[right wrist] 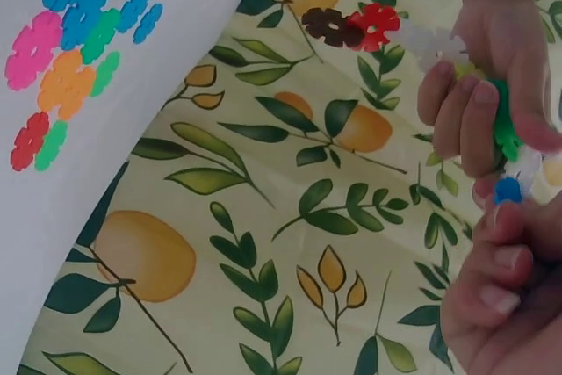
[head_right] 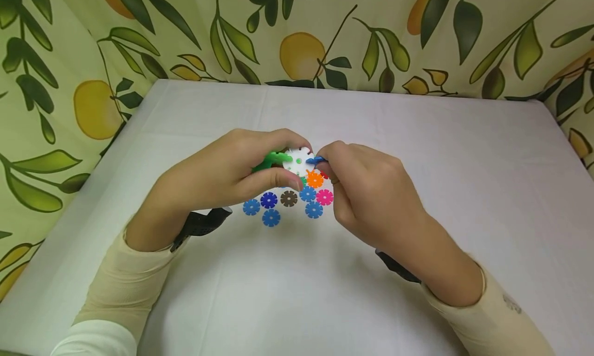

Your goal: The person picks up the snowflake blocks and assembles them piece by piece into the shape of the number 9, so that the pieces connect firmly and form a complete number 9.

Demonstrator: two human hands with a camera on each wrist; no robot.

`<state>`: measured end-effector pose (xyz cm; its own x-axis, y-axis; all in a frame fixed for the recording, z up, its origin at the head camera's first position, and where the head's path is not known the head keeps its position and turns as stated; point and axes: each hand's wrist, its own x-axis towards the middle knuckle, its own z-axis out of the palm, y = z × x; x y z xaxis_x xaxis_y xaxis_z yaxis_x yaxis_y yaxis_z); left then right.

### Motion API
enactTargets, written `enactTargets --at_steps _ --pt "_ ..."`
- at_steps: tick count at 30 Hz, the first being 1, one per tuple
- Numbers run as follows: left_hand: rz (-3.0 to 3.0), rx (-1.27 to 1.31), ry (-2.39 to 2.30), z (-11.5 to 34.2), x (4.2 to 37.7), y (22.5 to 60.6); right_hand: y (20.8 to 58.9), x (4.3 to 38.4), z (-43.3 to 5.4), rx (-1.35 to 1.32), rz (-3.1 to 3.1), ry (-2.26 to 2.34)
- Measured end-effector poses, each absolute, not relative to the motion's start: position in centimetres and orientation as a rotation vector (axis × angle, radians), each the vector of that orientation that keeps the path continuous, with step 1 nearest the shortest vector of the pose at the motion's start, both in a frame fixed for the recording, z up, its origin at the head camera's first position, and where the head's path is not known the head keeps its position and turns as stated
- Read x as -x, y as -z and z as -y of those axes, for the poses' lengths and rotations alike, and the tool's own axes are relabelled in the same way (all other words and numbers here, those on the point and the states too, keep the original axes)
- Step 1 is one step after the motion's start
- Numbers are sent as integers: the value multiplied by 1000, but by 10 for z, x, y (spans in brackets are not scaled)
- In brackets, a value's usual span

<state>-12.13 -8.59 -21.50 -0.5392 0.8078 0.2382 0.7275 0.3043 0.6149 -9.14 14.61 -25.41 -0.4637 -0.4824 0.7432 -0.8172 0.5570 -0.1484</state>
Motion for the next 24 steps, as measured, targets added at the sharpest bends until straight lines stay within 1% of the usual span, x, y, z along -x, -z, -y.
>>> enactTargets --at_steps 12,20,24 --pt "-2444 -1441 -1032 81 119 217 258 87 -143 -983 2070 -650" --pt "-2425 -1485 -1106 90 122 212 280 101 -163 -1125 2133 -874" --pt "-2424 -1516 -1197 95 124 211 282 105 -169 -1162 2153 -1030"
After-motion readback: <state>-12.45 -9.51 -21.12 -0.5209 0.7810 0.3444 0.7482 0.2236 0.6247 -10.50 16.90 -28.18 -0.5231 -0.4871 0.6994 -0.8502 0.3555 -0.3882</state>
